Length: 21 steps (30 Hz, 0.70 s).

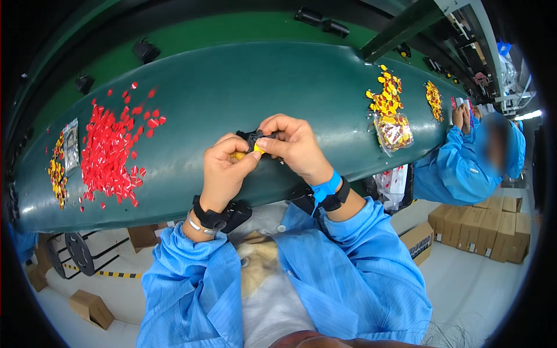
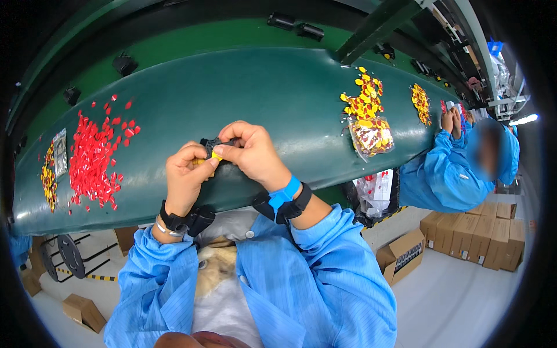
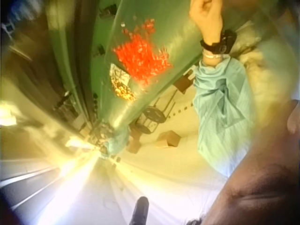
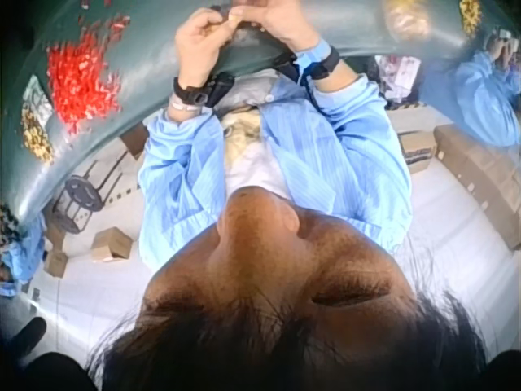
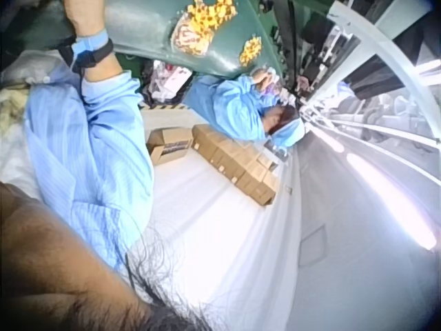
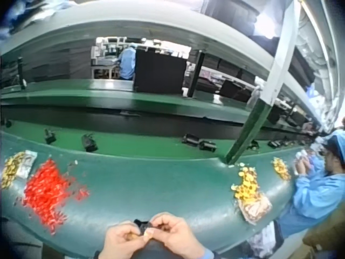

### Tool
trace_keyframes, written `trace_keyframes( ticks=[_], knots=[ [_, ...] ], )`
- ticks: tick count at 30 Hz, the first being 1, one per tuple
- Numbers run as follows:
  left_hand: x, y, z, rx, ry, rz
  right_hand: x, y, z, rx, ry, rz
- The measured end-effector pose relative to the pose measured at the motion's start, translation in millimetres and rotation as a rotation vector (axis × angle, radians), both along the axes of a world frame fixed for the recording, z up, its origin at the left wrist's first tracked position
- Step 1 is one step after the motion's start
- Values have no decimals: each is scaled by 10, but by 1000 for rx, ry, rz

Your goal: The person is manually assembling small yellow and red plastic components onto a black plastic frame at a factory conveyor belt.

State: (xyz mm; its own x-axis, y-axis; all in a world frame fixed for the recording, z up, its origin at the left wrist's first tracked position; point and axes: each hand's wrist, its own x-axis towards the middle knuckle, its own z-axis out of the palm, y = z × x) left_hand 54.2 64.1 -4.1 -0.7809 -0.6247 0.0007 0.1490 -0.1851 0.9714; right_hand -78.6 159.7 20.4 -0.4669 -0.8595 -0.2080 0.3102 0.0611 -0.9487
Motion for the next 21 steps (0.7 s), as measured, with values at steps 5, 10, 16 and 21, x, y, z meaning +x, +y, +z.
trace_keyframes(
  ticks=[5, 10, 16, 21],
  knots=[
    [-14, -12, 47, 44, -27, -29, 1, -28, 26, 29, 39, -31],
    [-15, -285, 132, 19, -114, -116, -209, -2, -89, -10, 385, 49],
    [-602, -1275, 495, -1126, -192, 247, -1418, 554, 327, 514, 1392, -456],
    [-1307, -2005, 389, -1300, -273, 319, -1967, 775, 300, 1039, 1456, -213]
  ],
)
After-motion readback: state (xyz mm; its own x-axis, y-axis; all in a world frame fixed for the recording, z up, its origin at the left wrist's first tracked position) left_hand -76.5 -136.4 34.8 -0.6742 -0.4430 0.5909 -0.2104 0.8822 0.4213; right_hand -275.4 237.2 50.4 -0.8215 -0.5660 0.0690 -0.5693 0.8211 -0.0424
